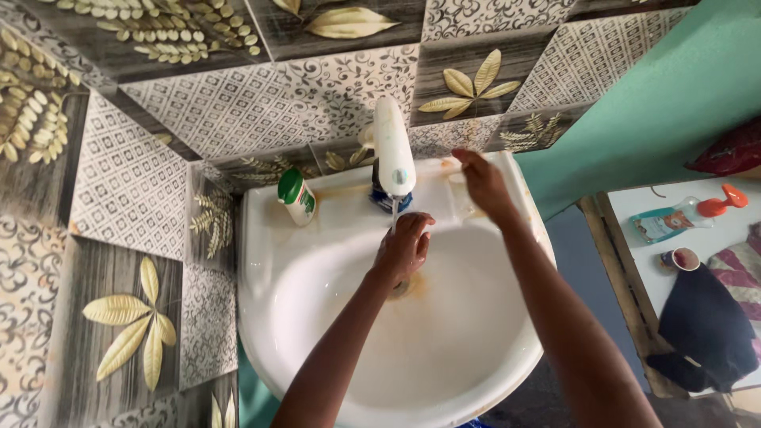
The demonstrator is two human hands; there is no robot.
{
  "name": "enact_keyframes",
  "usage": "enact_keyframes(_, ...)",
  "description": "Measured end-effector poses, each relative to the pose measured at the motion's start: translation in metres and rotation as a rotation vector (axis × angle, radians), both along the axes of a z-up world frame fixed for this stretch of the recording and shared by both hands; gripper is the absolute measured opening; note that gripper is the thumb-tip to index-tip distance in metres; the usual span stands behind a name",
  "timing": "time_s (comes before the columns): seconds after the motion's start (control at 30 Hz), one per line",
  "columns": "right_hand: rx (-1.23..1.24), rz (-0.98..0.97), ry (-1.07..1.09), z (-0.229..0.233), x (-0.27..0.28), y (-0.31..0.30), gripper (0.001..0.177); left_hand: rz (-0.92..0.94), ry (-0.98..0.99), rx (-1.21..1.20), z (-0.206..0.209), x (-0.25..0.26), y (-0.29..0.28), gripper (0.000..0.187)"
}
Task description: The person scrubs a white ceramic sink with a blue brush, rinses the brush, and wipes the sink and surrounding tiled wall with a dark cloth. They also wash their hands and rinse the cloth under running water.
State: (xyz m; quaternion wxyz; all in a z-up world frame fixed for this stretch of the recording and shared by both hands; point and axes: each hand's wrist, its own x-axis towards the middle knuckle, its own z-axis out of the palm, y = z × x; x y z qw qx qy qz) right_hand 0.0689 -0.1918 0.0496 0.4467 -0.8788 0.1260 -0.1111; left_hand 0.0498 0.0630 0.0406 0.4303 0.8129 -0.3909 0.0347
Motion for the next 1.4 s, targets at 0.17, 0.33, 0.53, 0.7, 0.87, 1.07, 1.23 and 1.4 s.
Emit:
enact_keyframes(0.17, -0.545, -0.021, -0.257, -0.046, -0.006, 0.054, 0.056, -0.008, -0.201, 0.111, -0.005, 0.006, 0.012, 0.044)
enact_keyframes(0.33, -0.389, 0.213, -0.109, -0.015, -0.030, 0.080, 0.060, 0.030, -0.149, 0.237, -0.018, 0.015, 0.031, 0.066)
enact_keyframes(0.53, -0.488, -0.059, -0.025, -0.002, -0.030, 0.077, 0.076, -0.073, -0.203, 0.461, -0.020, 0.019, 0.035, 0.096)
enact_keyframes(0.7, -0.628, 0.066, 0.051, -0.015, -0.027, 0.107, 0.065, -0.057, -0.181, 0.550, -0.017, 0.019, 0.030, 0.104)
enact_keyframes(0.87, -0.676, -0.082, 0.162, -0.014, -0.034, 0.092, 0.078, -0.091, -0.075, 0.674, -0.011, 0.021, 0.030, 0.106)
enact_keyframes(1.07, -0.696, 0.010, -0.044, -0.007, -0.045, 0.099, 0.058, -0.074, -0.108, 0.600, -0.007, 0.018, 0.031, 0.109)
enact_keyframes(1.23, 0.318, -0.008, -0.091, 0.004, -0.052, 0.129, 0.030, -0.062, -0.121, 0.659, -0.016, 0.017, 0.031, 0.097)
enact_keyframes(1.4, 1.795, -0.284, -0.044, -0.020, -0.012, 0.179, 0.016, -0.009, -0.205, 0.587, -0.042, 0.016, 0.025, 0.069)
